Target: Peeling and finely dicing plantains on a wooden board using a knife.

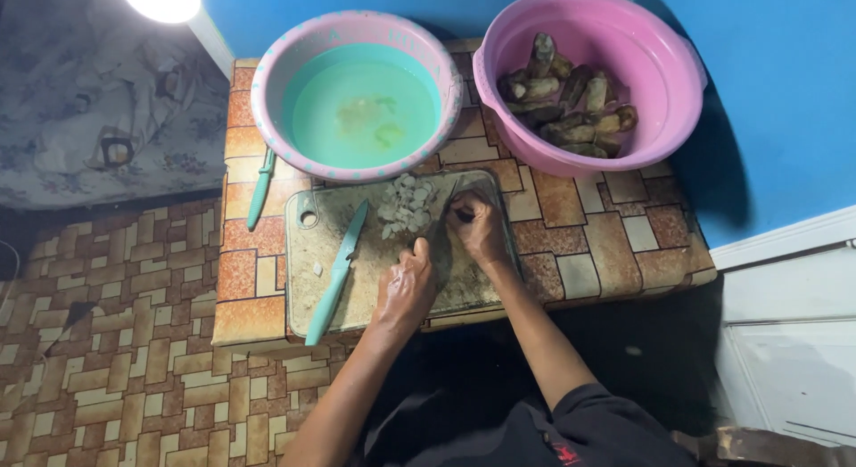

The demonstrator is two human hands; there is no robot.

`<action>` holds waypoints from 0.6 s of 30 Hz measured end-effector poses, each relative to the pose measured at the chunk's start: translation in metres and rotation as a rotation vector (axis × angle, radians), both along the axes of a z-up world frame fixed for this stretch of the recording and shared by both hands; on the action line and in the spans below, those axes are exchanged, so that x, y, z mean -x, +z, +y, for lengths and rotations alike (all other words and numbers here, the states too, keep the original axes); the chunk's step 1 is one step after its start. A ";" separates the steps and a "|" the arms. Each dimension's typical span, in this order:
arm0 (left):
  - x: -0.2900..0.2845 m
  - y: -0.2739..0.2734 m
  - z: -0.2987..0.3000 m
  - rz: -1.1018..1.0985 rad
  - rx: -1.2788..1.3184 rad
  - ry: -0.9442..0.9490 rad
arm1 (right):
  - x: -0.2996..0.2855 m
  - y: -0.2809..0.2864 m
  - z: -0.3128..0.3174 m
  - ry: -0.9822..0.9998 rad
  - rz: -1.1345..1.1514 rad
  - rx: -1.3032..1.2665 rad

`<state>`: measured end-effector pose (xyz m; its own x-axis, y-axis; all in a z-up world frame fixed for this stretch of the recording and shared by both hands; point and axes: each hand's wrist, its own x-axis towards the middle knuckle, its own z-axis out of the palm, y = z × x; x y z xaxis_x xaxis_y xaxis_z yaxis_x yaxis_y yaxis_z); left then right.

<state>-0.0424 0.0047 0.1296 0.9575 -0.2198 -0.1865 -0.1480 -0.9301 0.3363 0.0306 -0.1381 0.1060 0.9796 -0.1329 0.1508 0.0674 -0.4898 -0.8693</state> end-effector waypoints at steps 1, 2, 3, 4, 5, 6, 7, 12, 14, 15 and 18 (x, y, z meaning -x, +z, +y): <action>0.000 -0.002 -0.001 0.006 -0.001 -0.001 | 0.000 0.000 0.000 -0.001 0.006 -0.001; 0.000 -0.004 -0.002 -0.007 -0.016 -0.007 | 0.000 -0.001 0.000 0.003 0.002 -0.005; 0.000 -0.005 -0.003 -0.020 -0.030 -0.012 | 0.001 -0.001 0.000 0.009 -0.002 -0.007; -0.004 -0.014 -0.005 -0.016 -0.030 -0.012 | 0.000 -0.004 0.000 0.009 0.003 -0.007; -0.008 -0.022 -0.006 -0.032 -0.042 -0.002 | -0.001 -0.005 -0.001 0.013 -0.010 0.005; -0.012 -0.030 -0.008 -0.048 -0.055 0.007 | -0.002 -0.007 -0.002 0.017 -0.022 0.018; -0.016 -0.035 -0.009 -0.051 -0.053 0.007 | -0.002 -0.004 -0.002 0.017 -0.026 0.020; -0.010 -0.063 -0.005 -1.030 -0.520 -0.108 | 0.000 -0.007 -0.004 0.022 -0.048 0.035; -0.022 -0.032 -0.002 -0.474 -0.195 -0.048 | 0.002 -0.003 -0.004 0.023 -0.058 0.030; -0.031 -0.014 0.001 0.086 0.122 0.016 | 0.001 0.000 -0.002 0.026 -0.065 0.020; -0.029 -0.017 0.008 0.128 0.150 0.016 | -0.002 -0.007 -0.004 0.010 -0.081 0.051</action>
